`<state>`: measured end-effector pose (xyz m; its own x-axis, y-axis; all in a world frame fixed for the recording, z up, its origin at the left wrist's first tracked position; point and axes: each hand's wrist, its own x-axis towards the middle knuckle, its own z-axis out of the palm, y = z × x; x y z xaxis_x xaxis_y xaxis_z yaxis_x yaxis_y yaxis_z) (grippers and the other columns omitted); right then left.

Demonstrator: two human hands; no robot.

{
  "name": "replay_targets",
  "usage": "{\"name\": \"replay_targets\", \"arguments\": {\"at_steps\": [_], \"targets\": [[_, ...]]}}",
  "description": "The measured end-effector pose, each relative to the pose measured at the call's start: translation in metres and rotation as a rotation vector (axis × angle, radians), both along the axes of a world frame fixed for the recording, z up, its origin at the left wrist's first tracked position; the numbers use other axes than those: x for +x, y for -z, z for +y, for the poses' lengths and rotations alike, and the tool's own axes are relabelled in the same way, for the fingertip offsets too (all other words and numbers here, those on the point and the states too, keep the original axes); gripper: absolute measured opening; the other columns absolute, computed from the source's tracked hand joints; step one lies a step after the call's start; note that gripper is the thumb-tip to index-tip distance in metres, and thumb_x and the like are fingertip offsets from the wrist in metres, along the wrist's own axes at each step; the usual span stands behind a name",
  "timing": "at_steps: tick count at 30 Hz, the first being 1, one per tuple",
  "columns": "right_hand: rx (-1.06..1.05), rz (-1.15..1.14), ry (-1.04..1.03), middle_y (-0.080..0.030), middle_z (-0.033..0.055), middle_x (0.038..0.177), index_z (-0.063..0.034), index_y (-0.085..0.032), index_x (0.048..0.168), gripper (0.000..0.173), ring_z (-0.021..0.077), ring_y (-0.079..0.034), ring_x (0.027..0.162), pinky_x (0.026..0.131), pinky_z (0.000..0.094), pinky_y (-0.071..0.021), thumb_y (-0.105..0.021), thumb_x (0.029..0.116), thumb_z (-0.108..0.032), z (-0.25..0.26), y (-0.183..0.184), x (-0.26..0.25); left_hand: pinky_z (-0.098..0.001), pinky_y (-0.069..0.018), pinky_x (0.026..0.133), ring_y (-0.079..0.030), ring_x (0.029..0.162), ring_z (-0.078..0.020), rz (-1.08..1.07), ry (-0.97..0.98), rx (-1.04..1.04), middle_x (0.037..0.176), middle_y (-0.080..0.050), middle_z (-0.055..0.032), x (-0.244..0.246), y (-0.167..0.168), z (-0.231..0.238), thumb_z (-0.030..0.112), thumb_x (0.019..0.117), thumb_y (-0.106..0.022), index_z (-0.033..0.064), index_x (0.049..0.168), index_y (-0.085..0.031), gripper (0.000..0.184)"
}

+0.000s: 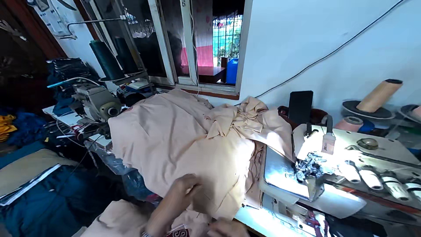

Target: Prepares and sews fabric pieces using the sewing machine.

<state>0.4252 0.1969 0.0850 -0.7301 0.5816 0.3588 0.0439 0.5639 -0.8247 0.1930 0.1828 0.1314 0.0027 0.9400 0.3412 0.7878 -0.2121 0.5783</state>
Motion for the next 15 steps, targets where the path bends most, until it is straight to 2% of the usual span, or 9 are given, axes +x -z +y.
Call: {"name": "replay_targets", "arguments": {"at_steps": [2, 3, 6, 8, 11, 13, 15], "targets": [[0.092, 0.037, 0.259, -0.074, 0.0142, 0.089, 0.003, -0.076, 0.1, 0.017, 0.02, -0.072, 0.078, 0.075, 0.0348, -0.0607, -0.062, 0.0967, -0.005, 0.021, 0.005, 0.023, -0.0342, -0.0568, 0.084, -0.068, 0.089, -0.019, -0.09, 0.057, 0.027, 0.098, -0.071, -0.0126, 0.028, 0.006, 0.044, 0.014, 0.1006, -0.059, 0.0008, 0.103, -0.075, 0.021], [0.154, 0.041, 0.355, -0.074, 0.0138, 0.086, 0.0034, -0.076, 0.099, 0.017, 0.0185, -0.071, 0.075, 0.073, 0.0322, -0.0604, -0.061, 0.0963, -0.005, 0.032, 0.009, 0.037, -0.0333, -0.0564, 0.087, -0.068, 0.093, -0.0187, -0.137, 0.08, -0.004, 0.102, -0.07, -0.0126, 0.039, 0.01, 0.065, 0.014, 0.0995, -0.061, 0.001, 0.105, -0.074, 0.019], [0.21, 0.039, 0.523, -0.072, 0.0134, 0.079, 0.0068, -0.075, 0.099, 0.023, 0.0136, -0.068, 0.065, 0.065, 0.0266, -0.058, -0.056, 0.0986, -0.006, 0.052, 0.026, 0.08, -0.0383, -0.0492, 0.103, -0.062, 0.116, -0.0244, -0.244, 0.131, -0.256, 0.123, -0.065, -0.0157, 0.059, 0.018, 0.106, 0.011, 0.0929, -0.07, 0.0011, 0.119, -0.071, 0.028], [0.132, 0.051, 0.581, -0.072, 0.0131, 0.077, 0.0089, -0.074, 0.1, 0.025, 0.0101, -0.066, 0.063, 0.064, 0.0239, -0.057, -0.054, 0.0998, -0.007, 0.057, 0.037, 0.099, -0.0382, -0.048, 0.105, -0.06, 0.118, -0.0242, -0.254, 0.082, -0.285, 0.123, -0.064, -0.0144, 0.066, 0.025, 0.112, 0.014, 0.0917, -0.073, 0.0034, 0.117, -0.072, 0.027], [0.056, 0.09, 0.601, -0.07, 0.0086, 0.074, 0.0091, -0.073, 0.099, 0.026, 0.002, -0.062, 0.062, 0.062, 0.0164, -0.0535, -0.053, 0.1005, -0.008, 0.06, 0.047, 0.103, -0.037, -0.0486, 0.104, -0.061, 0.117, -0.0225, -0.25, -0.044, -0.262, 0.12, -0.066, -0.0114, 0.076, 0.029, 0.109, 0.016, 0.0937, -0.071, 0.0066, 0.112, -0.075, 0.021], [0.071, 0.058, 0.595, -0.071, 0.0096, 0.074, 0.0079, -0.074, 0.097, 0.025, 0.0036, -0.063, 0.062, 0.063, 0.0174, -0.0533, -0.054, 0.0995, -0.007, 0.061, 0.047, 0.099, -0.0392, -0.0473, 0.104, -0.06, 0.117, -0.0245, -0.236, -0.113, -0.281, 0.118, -0.066, -0.0118, 0.083, 0.026, 0.11, 0.016, 0.0938, -0.071, 0.0061, 0.108, -0.076, 0.018], [0.098, 0.026, 0.606, -0.071, 0.0115, 0.075, 0.0072, -0.074, 0.096, 0.024, 0.0078, -0.065, 0.063, 0.064, 0.0204, -0.055, -0.055, 0.0983, -0.007, 0.061, 0.046, 0.096, -0.0372, -0.048, 0.102, -0.061, 0.112, -0.0225, -0.246, -0.131, -0.266, 0.112, -0.066, -0.0107, 0.086, 0.027, 0.112, 0.015, 0.0937, -0.071, 0.0053, 0.101, -0.077, 0.014]]}}
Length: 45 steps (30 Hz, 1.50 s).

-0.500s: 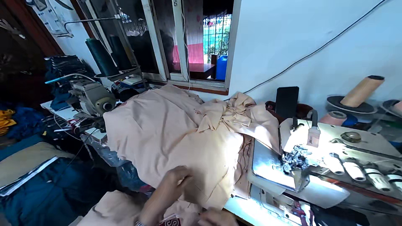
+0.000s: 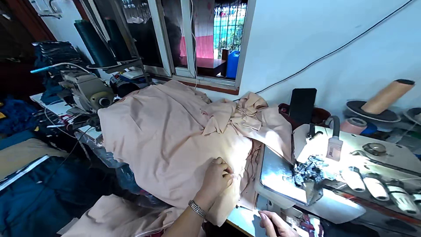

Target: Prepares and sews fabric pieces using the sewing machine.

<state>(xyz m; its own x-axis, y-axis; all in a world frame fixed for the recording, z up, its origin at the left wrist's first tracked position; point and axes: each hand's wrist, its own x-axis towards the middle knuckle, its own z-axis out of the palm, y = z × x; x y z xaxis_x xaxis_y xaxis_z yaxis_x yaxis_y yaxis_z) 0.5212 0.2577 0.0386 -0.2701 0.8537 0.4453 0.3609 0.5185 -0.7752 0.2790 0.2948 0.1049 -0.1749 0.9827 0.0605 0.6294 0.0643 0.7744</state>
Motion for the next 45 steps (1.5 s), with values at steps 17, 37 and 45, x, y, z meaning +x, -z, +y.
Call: {"name": "replay_targets", "arguments": {"at_steps": [17, 37, 45], "targets": [[0.117, 0.063, 0.04, -0.07, -0.0002, 0.074, -0.0019, -0.075, 0.093, 0.031, -0.002, -0.061, 0.063, 0.06, 0.0151, -0.0527, -0.052, 0.101, -0.021, 0.005, 0.012, 0.0, -0.0417, -0.0559, 0.081, -0.068, 0.086, -0.0264, 0.068, 0.62, 0.217, 0.087, -0.068, -0.0135, 0.048, 0.053, -0.105, 0.009, 0.0964, -0.065, 0.0019, 0.094, -0.076, 0.013], [-0.016, 0.089, 0.017, -0.067, -0.0055, 0.076, -0.0072, -0.074, 0.099, 0.027, -0.002, -0.059, 0.063, 0.059, 0.0145, -0.0501, -0.053, 0.1016, -0.023, 0.003, 0.013, 0.01, -0.0599, -0.0446, 0.103, -0.062, 0.114, -0.0436, 0.325, 0.791, -0.547, 0.112, -0.068, -0.0258, 0.048, 0.094, -0.146, 0.012, 0.1022, -0.054, -0.0049, 0.113, -0.067, 0.024], [-0.002, 0.073, 0.021, -0.068, -0.0047, 0.077, -0.0068, -0.074, 0.098, 0.027, -0.0002, -0.061, 0.064, 0.061, 0.0174, -0.0529, -0.053, 0.1012, -0.024, 0.004, 0.013, 0.009, -0.0614, -0.0441, 0.102, -0.063, 0.113, -0.0433, 0.404, 0.813, -0.562, 0.11, -0.069, -0.0249, 0.052, 0.097, -0.147, 0.013, 0.1003, -0.055, -0.0038, 0.109, -0.068, 0.024]]}}
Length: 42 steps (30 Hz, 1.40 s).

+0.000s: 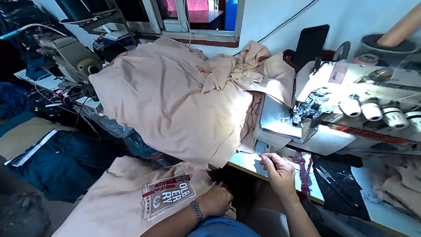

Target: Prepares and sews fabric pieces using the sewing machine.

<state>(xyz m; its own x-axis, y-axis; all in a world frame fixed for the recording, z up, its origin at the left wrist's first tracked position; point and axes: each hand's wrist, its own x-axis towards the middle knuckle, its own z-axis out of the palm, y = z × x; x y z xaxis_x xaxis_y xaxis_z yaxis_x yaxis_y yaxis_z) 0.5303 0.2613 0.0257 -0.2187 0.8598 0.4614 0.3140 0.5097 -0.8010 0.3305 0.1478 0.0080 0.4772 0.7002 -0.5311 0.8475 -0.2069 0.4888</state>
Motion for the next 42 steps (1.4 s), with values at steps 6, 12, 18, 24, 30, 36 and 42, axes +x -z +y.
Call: {"name": "replay_targets", "arguments": {"at_steps": [6, 12, 18, 24, 30, 36, 42], "targets": [[0.044, 0.025, -0.013, -0.068, -0.0041, 0.076, -0.0055, -0.074, 0.097, 0.029, -0.0011, -0.061, 0.065, 0.061, 0.0154, -0.0527, -0.051, 0.1021, -0.022, -0.001, 0.002, 0.0, -0.0403, -0.0518, 0.086, -0.064, 0.091, -0.0251, -0.557, -0.357, 0.078, 0.099, -0.067, -0.0187, -0.032, 0.008, 0.0, 0.013, 0.1037, -0.051, -0.0055, 0.105, -0.067, 0.024], [0.061, -0.05, -0.441, -0.072, 0.0112, 0.111, -0.0045, -0.067, 0.128, 0.052, 0.0072, -0.064, 0.072, 0.062, 0.023, -0.0561, -0.064, 0.0989, -0.048, -0.046, 0.003, -0.031, -0.0203, -0.0478, 0.074, -0.056, 0.08, -0.0003, -1.019, -0.534, 0.197, 0.09, -0.062, 0.0018, -0.073, -0.011, -0.02, 0.016, 0.1055, -0.052, 0.0018, 0.101, -0.065, 0.021], [-0.181, -0.04, -0.671, -0.07, 0.0081, 0.087, -0.0001, -0.073, 0.096, 0.02, 0.0089, -0.066, 0.068, 0.063, 0.0247, -0.0582, -0.055, 0.0976, -0.008, -0.055, -0.014, -0.091, -0.033, -0.0546, 0.091, -0.062, 0.109, -0.0169, -0.851, -0.648, 0.512, 0.123, -0.059, -0.0158, -0.069, -0.033, -0.059, 0.024, 0.1005, -0.063, -0.0029, 0.115, -0.058, 0.031], [0.199, 0.092, -1.085, -0.072, 0.0181, 0.09, 0.0061, -0.073, 0.095, 0.017, 0.0248, -0.072, 0.08, 0.073, 0.035, -0.0595, -0.057, 0.0961, 0.0, -0.093, -0.076, -0.133, -0.0561, -0.0574, 0.087, -0.068, 0.103, -0.0385, -0.085, -1.055, 0.63, 0.117, -0.066, -0.0244, -0.124, -0.029, -0.13, -0.007, 0.0796, -0.07, -0.0048, 0.11, -0.068, 0.03], [0.177, 0.358, -0.816, -0.065, 0.0044, 0.085, -0.0052, -0.067, 0.098, 0.021, 0.006, -0.063, 0.082, 0.077, 0.0187, -0.0523, -0.053, 0.1056, -0.019, -0.066, -0.139, -0.076, -0.074, -0.0481, 0.089, -0.067, 0.102, -0.052, 0.293, -1.324, 0.49, 0.108, -0.071, -0.0281, -0.193, -0.084, -0.195, -0.004, 0.0864, -0.07, -0.0046, 0.132, -0.06, 0.046], [0.244, 0.416, -0.537, -0.066, -0.0142, 0.105, -0.0216, -0.07, 0.106, 0.024, -0.0024, -0.061, 0.103, 0.092, 0.0186, -0.0486, -0.049, 0.108, -0.034, -0.036, -0.181, -0.005, -0.0228, -0.0582, 0.078, -0.068, 0.086, -0.0011, -0.523, -1.21, 1.121, 0.097, -0.073, 0.0077, -0.272, -0.166, -0.158, 0.026, 0.1011, -0.053, 0.0176, 0.105, -0.073, 0.021], [0.012, 0.306, -0.022, -0.06, -0.0023, 0.077, -0.0052, -0.063, 0.096, 0.019, 0.0037, -0.06, 0.067, 0.062, 0.0251, -0.0541, -0.049, 0.1026, -0.016, 0.026, -0.141, -0.093, -0.0709, -0.0444, 0.095, -0.06, 0.113, -0.0499, -0.014, -1.286, 1.249, 0.122, -0.061, -0.0347, -0.264, -0.284, 0.033, 0.005, 0.0992, -0.057, -0.0074, 0.129, -0.059, 0.033]]}}
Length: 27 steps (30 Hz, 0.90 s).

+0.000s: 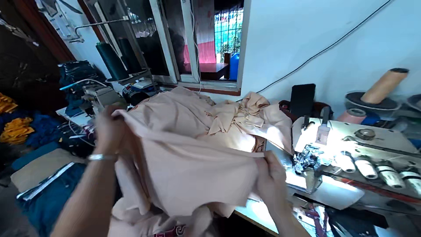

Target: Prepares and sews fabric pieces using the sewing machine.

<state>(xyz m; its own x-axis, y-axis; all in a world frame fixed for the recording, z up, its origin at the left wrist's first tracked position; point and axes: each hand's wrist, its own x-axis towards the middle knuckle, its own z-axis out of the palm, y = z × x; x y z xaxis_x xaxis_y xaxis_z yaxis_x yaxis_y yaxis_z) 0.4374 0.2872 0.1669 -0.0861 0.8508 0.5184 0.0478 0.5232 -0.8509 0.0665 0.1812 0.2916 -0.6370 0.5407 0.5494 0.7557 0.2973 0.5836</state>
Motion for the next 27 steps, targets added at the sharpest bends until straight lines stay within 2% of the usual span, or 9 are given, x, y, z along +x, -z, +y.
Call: {"name": "replay_targets", "arguments": {"at_steps": [2, 4, 6, 7, 9, 12, 16, 21, 27], "targets": [[-0.162, -0.024, 0.031, -0.061, 0.004, 0.078, -0.0038, -0.063, 0.097, 0.021, 0.0134, -0.062, 0.072, 0.068, 0.037, -0.0542, -0.049, 0.1062, -0.017, 0.026, 0.017, -0.024, -0.0748, -0.0364, 0.105, -0.048, 0.129, -0.0575, 0.128, 0.137, -0.096, 0.138, -0.051, -0.0381, 0.02, -0.002, 0.058, 0.0, 0.0891, -0.067, -0.006, 0.141, -0.053, 0.054], [-0.236, -0.05, 0.062, -0.06, 0.007, 0.077, -0.0015, -0.064, 0.093, 0.024, 0.0174, -0.061, 0.075, 0.074, 0.0415, -0.0514, -0.049, 0.1067, -0.015, 0.041, 0.029, -0.039, -0.0625, -0.0397, 0.111, -0.048, 0.136, -0.0458, 0.179, 0.468, -0.231, 0.146, -0.05, -0.028, 0.083, 0.023, 0.095, 0.001, 0.0909, -0.07, 0.0009, 0.146, -0.05, 0.059], [-0.242, -0.051, 0.075, -0.06, 0.0049, 0.075, -0.0017, -0.064, 0.09, 0.026, 0.0141, -0.061, 0.072, 0.072, 0.0367, -0.0512, -0.049, 0.1057, -0.015, 0.046, 0.039, -0.046, -0.0531, -0.0405, 0.115, -0.053, 0.135, -0.0323, 0.165, 0.879, -0.355, 0.142, -0.059, -0.0166, 0.131, 0.078, 0.125, 0.011, 0.0923, -0.073, 0.0067, 0.144, -0.057, 0.054], [-0.243, -0.035, 0.069, -0.06, 0.0038, 0.074, -0.0013, -0.065, 0.09, 0.026, 0.0121, -0.059, 0.07, 0.07, 0.034, -0.0503, -0.049, 0.1052, -0.015, 0.046, 0.044, -0.047, -0.0513, -0.0398, 0.116, -0.056, 0.132, -0.0284, 0.114, 1.031, -0.423, 0.138, -0.063, -0.0142, 0.146, 0.101, 0.137, 0.013, 0.0962, -0.068, 0.0069, 0.141, -0.059, 0.046], [-0.259, -0.009, 0.028, -0.06, 0.0017, 0.074, -0.0009, -0.065, 0.094, 0.023, 0.0083, -0.057, 0.067, 0.067, 0.029, -0.0495, -0.051, 0.1039, -0.015, 0.04, 0.053, -0.046, -0.0431, -0.0513, 0.097, -0.066, 0.103, -0.0227, -0.029, 1.193, -0.451, 0.111, -0.069, -0.0151, 0.159, 0.131, 0.151, 0.011, 0.103, -0.052, -0.0005, 0.122, -0.065, 0.026], [-0.195, -0.11, -0.061, -0.066, 0.0053, 0.078, 0.0022, -0.067, 0.104, 0.022, 0.0108, -0.064, 0.069, 0.068, 0.0301, -0.0547, -0.062, 0.0988, -0.019, 0.024, 0.065, -0.041, -0.0328, -0.0515, 0.079, -0.061, 0.081, -0.0133, -0.202, 1.154, -0.338, 0.089, -0.066, -0.0087, 0.154, 0.134, 0.156, 0.013, 0.1048, -0.05, -0.0014, 0.103, -0.068, 0.022], [0.076, -0.18, 0.1, -0.06, 0.0105, 0.091, -0.0016, -0.067, 0.082, 0.018, 0.0136, -0.06, 0.081, 0.071, 0.0231, -0.053, -0.066, 0.0924, -0.016, 0.017, 0.09, -0.05, -0.0276, -0.05, 0.072, -0.058, 0.076, -0.0098, -0.176, 1.092, -0.234, 0.086, -0.063, -0.0038, 0.149, 0.138, 0.183, 0.013, 0.0984, -0.065, 0.0021, 0.092, -0.072, 0.014], [-0.191, -0.212, 0.111, -0.062, 0.0193, 0.105, 0.0029, -0.068, 0.084, 0.02, 0.0217, -0.064, 0.087, 0.075, 0.0329, -0.0558, -0.067, 0.094, -0.015, 0.018, 0.093, -0.049, -0.0347, -0.0523, 0.076, -0.062, 0.077, -0.0137, -0.245, 0.968, -0.437, 0.087, -0.068, -0.006, 0.163, 0.155, 0.217, 0.012, 0.0964, -0.07, 0.0029, 0.098, -0.072, 0.01], [-0.189, -0.153, 0.121, -0.063, 0.0165, 0.103, 0.0012, -0.066, 0.082, 0.02, 0.0177, -0.064, 0.089, 0.074, 0.0277, -0.055, -0.067, 0.0937, -0.014, 0.018, 0.101, -0.051, -0.0372, -0.0541, 0.079, -0.064, 0.08, -0.0163, -0.259, 0.906, -0.571, 0.089, -0.069, -0.0076, 0.165, 0.165, 0.228, 0.012, 0.0956, -0.071, 0.0039, 0.107, -0.072, 0.014]]}}
